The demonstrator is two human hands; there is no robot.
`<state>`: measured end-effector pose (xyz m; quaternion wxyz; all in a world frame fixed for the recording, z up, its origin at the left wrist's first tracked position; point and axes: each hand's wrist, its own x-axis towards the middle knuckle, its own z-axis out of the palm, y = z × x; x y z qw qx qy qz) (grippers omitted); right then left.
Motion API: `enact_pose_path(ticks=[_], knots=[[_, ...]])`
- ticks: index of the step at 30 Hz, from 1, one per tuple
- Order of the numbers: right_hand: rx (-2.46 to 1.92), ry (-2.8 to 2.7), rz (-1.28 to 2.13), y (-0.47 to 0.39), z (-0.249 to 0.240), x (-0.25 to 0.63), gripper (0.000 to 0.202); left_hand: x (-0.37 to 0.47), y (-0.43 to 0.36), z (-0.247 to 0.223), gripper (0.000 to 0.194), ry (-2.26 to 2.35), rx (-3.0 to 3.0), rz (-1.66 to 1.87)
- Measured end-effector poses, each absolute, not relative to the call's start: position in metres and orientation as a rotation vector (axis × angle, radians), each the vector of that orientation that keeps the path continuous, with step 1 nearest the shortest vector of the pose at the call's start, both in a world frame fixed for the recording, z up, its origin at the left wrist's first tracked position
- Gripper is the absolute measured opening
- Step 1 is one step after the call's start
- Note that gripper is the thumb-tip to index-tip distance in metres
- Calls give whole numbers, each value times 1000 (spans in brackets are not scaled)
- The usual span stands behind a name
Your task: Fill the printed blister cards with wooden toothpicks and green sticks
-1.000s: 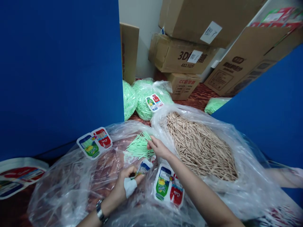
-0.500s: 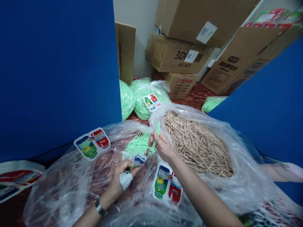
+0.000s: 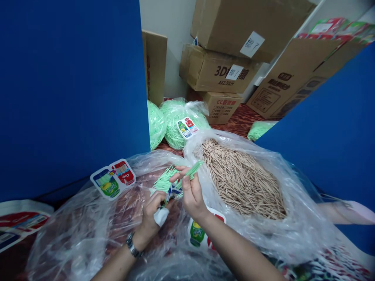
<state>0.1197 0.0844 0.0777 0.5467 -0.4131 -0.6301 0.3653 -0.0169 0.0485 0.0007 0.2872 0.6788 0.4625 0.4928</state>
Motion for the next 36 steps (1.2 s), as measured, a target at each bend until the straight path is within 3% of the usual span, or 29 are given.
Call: enact_pose_path(ticks=[16,24,30,36], knots=[[-1152,-1456,924,79,68,118,40,-19,57,24,11,1191,2163,1473],[-1108,-1860,675,81,65,135,30,-29,59,12,11,1162,2098,1472],[-919,-1888,705,87,83,151,58,-33,62,7,11,1131,2088,1431],[-856,-2165,368,86,79,144,52,-27,60,23,5,1158,2016,1444]])
